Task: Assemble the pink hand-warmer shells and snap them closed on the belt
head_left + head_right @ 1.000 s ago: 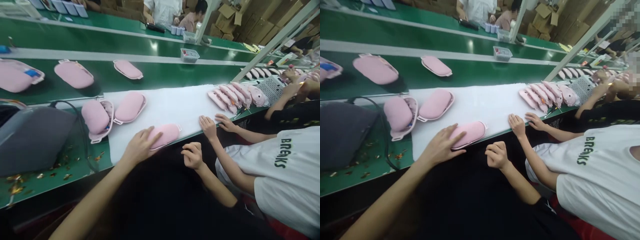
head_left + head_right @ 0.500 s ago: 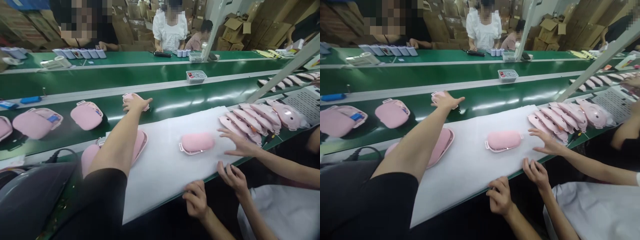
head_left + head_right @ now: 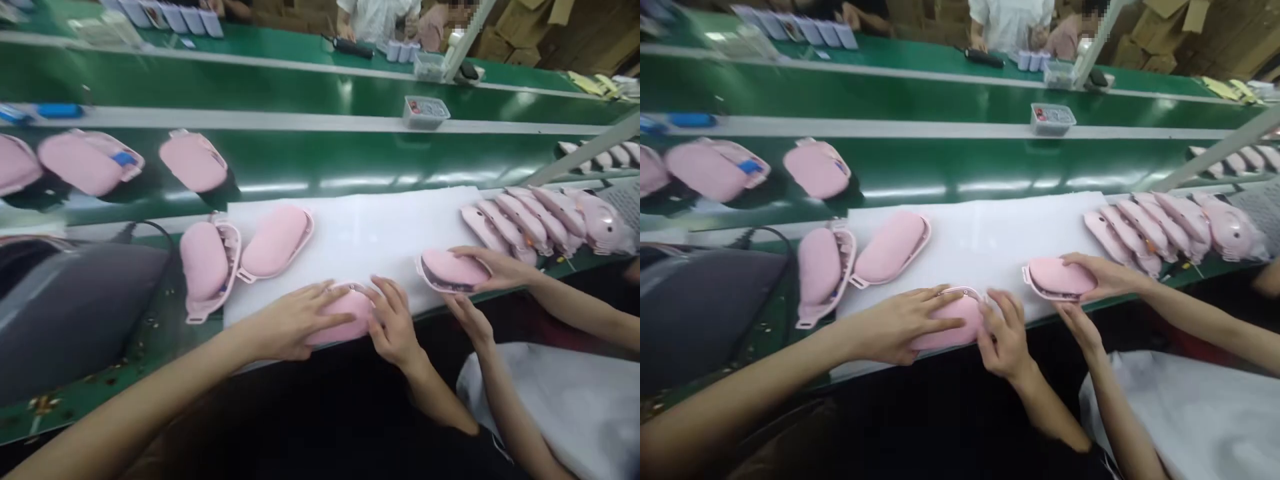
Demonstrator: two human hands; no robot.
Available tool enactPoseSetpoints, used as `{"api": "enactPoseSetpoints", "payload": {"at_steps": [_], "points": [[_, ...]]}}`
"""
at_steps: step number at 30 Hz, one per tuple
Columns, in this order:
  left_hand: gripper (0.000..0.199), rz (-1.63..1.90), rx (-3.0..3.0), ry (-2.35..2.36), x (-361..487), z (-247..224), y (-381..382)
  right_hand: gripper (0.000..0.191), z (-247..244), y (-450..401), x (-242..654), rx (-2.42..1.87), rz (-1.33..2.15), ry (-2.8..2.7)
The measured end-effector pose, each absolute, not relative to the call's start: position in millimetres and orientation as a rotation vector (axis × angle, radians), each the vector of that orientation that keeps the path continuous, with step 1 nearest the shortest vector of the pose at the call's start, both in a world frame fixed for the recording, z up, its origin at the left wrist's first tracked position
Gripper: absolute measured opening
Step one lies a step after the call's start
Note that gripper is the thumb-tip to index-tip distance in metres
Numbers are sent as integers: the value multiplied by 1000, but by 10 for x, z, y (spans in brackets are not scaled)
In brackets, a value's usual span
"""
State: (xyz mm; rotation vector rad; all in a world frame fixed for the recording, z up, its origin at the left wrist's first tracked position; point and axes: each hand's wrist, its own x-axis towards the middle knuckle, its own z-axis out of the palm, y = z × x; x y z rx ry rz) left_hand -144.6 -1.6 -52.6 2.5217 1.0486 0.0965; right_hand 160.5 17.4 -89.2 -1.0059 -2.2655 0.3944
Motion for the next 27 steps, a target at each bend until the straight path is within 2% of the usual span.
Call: {"api": "enactPoseSetpoints", "payload": {"at_steps": [5,12,15,18,20,27], "points": [[67,443,2273,1429,-1628,-789,-575,48,-826,241,1328,-927,601,-2211],[57,912,1902,1529,-1640,-710,-602,39,-672,274,1278,-955,848,-2014],[49,1015,1807,1626,-1583,-719,-552,33,-640,304,1216,-949,755,-1988],[48,1083,1722,1682,-1552,-719,-501,16,-553,328,1133,-924,557,-2033],[51,1099,1685,1700,-1539,-703,-473,10,-464,348,1092,-918,557,-2112],[56,1151,1732,1713,-1501,-652,-424,13,-289,461,1092,-1092,694,-2416]]}}
